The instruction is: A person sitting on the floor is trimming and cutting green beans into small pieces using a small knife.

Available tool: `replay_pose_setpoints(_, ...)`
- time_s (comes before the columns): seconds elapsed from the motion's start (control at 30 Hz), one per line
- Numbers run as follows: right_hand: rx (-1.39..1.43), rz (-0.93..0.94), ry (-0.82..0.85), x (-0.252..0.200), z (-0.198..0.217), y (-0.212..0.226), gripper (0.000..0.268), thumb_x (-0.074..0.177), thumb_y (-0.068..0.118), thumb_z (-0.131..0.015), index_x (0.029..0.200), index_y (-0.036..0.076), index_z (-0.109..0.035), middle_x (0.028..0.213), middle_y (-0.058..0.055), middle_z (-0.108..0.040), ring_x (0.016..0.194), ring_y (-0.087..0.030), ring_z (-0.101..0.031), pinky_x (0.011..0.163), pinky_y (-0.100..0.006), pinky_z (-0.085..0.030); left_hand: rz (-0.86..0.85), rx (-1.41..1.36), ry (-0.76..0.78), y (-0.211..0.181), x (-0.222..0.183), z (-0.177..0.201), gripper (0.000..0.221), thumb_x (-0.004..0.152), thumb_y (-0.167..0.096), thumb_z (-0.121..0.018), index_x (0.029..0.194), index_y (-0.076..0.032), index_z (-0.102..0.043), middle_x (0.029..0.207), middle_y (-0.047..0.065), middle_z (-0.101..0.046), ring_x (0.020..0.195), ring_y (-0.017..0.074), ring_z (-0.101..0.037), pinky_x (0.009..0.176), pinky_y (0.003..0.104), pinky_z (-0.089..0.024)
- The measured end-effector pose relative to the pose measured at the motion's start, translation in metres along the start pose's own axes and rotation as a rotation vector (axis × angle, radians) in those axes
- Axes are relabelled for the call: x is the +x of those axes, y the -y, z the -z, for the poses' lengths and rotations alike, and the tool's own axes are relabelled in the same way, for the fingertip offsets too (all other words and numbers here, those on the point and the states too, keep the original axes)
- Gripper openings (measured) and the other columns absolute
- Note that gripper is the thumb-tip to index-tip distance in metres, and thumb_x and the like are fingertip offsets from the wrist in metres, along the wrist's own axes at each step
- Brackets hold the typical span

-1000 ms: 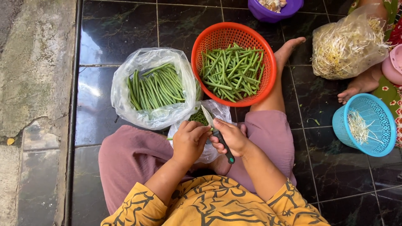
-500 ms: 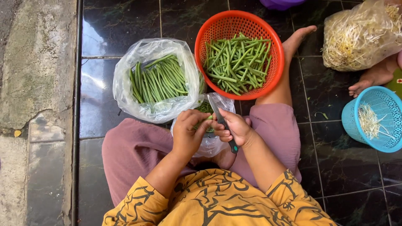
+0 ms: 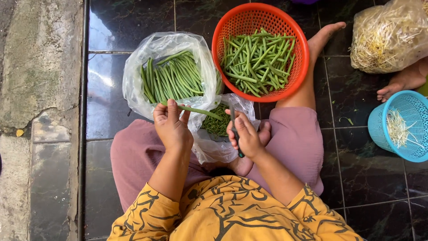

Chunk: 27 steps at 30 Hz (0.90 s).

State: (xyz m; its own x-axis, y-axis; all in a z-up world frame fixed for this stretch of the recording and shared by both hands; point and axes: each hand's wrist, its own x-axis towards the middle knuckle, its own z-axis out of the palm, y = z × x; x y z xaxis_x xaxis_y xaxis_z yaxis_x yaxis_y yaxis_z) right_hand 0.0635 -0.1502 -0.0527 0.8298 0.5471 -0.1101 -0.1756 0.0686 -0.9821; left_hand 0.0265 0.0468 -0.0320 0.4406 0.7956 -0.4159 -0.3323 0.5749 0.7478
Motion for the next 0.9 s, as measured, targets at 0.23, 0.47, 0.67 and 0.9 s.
replay_pose_setpoints(0.23, -0.151, 0.146, -0.071, 0.0, -0.01, -0.024, 0.039, 0.112, 0.024, -0.031, 0.135, -0.001, -0.051, 0.062, -0.009, -0.051, 0.038, -0.014, -0.049, 0.031, -0.022, -0.044, 0.115, -0.032, -0.062, 0.013, -0.016, -0.001, 0.024, 0.101, -0.022, -0.069, 0.102, -0.012, -0.048, 0.086, -0.003, -0.057, 0.074, 0.0105, -0.068, 0.076, 0.033, -0.069)
replay_pose_setpoints(0.47, -0.337, 0.187, -0.108, 0.001, -0.006, -0.021, 0.035, 0.112, 0.024, -0.034, 0.12, 0.0, -0.057, 0.057, -0.006, -0.053, 0.039, -0.015, -0.051, 0.038, -0.024, -0.044, 0.288, 0.116, 0.152, 0.033, -0.038, 0.0, 0.031, 0.092, -0.014, -0.077, 0.106, -0.01, -0.051, 0.092, 0.0, -0.057, 0.08, 0.0126, -0.066, 0.08, 0.034, -0.067)
replay_pose_setpoints(0.67, -0.467, 0.186, -0.073, -0.007, -0.007, -0.011, 0.037, 0.11, 0.024, -0.036, 0.127, 0.0, -0.057, 0.06, -0.008, -0.056, 0.048, -0.019, -0.057, 0.048, -0.032, -0.049, 0.344, 0.173, 0.276, 0.058, -0.049, 0.009, 0.036, 0.088, -0.004, -0.082, 0.103, -0.007, -0.049, 0.09, 0.007, -0.066, 0.084, 0.0176, -0.072, 0.083, 0.037, -0.063)
replay_pose_setpoints(0.9, -0.558, 0.18, -0.092, -0.007, -0.013, -0.001, 0.037, 0.11, 0.025, -0.036, 0.13, 0.003, -0.058, 0.066, -0.013, -0.06, 0.058, -0.026, -0.059, 0.059, -0.04, -0.052, 0.321, 0.109, 0.252, 0.063, -0.051, 0.013, 0.038, 0.088, 0.0, -0.08, 0.101, -0.008, -0.045, 0.093, 0.014, -0.072, 0.084, 0.0214, -0.074, 0.082, 0.034, -0.065)
